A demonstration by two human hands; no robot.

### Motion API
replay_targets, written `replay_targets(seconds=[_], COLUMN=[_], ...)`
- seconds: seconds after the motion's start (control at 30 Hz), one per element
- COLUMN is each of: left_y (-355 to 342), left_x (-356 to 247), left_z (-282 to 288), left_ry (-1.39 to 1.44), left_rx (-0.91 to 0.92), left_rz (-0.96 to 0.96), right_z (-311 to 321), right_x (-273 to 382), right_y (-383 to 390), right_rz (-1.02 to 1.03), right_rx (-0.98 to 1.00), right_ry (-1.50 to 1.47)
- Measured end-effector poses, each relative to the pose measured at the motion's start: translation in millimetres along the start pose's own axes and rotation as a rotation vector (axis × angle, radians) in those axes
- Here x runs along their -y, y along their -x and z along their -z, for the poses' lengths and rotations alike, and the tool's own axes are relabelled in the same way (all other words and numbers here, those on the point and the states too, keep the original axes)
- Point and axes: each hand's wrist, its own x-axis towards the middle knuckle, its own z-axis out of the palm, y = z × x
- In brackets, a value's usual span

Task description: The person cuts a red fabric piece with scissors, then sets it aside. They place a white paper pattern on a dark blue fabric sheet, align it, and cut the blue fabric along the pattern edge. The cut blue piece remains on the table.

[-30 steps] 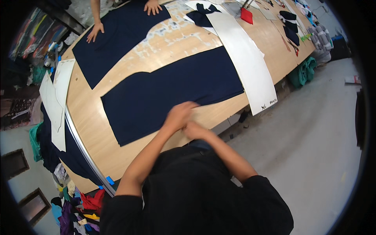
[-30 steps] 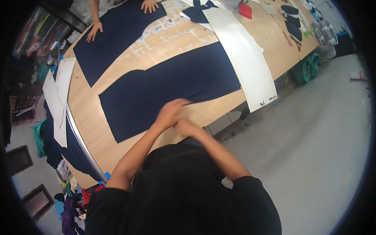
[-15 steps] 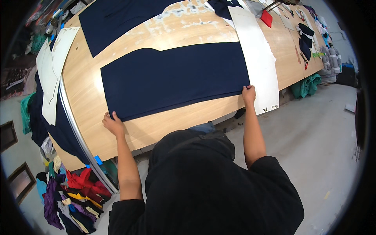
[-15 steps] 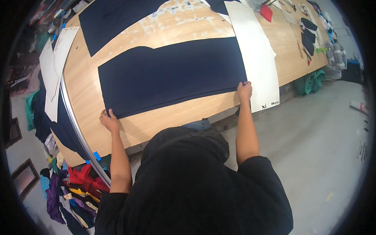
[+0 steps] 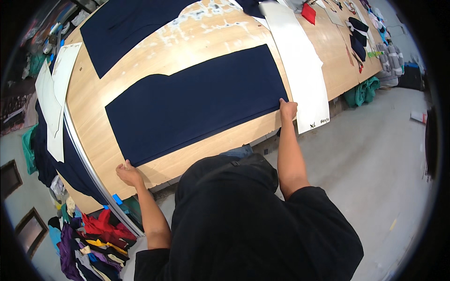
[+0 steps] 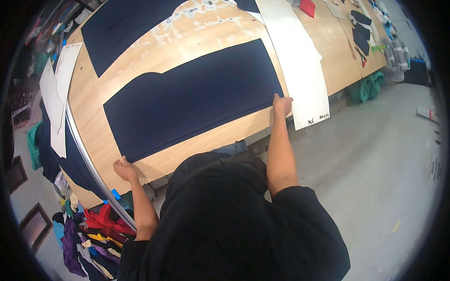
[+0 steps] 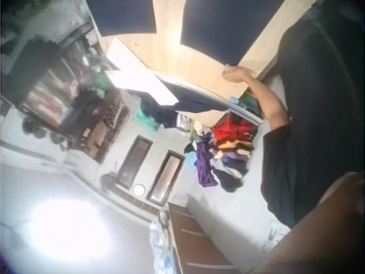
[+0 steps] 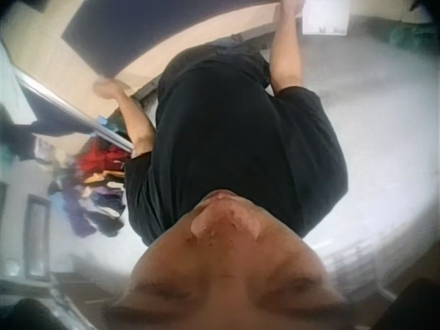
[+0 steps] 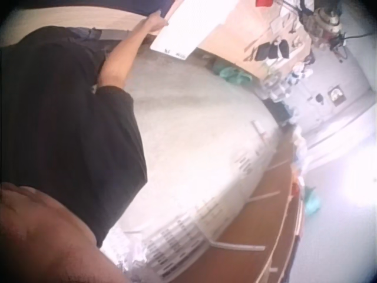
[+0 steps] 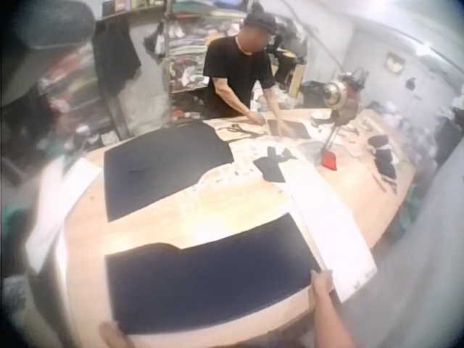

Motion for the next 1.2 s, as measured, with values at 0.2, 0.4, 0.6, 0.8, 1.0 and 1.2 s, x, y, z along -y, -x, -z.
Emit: replay_targets(seconds=[0.2,0.4,0.6,0.8,1.0,1.2], left_y=[0.8,14.8,17.7,25.3,19.4,-11.6], left_x=[27.2,-44.3,11.6,-36.4,-30.2,11.6], left_z=[-22.2,-45.4,-75.6,-30.8,-23.5,-39.1], left_ry=[0.302,0.885,0.684,0.198,0.659,0.992], left_rx=[0.315,-0.009,0.08,0.148,0.121,0.216], left_rz=[0.404,0.809,0.721,0.63,0.607,0.573], right_z=[-25.2,-46.3,-47.8,-44.1,-40.8,-1.4], right_x=[-9.1,-46.7,-28.5,-45.7,-30.8,-5.6], right_y=[-17.6,-94.1,-72.8,-72.9,-55.4,-38.5], right_rz=[0.035,-0.029,-0.033,0.077,0.16,0.326], right_rx=[-0.059,0.166,0.406,0.277,0.211,0.148], right_ry=[0.013,-0.61,-0.681,-0.568,-0.561,-0.578])
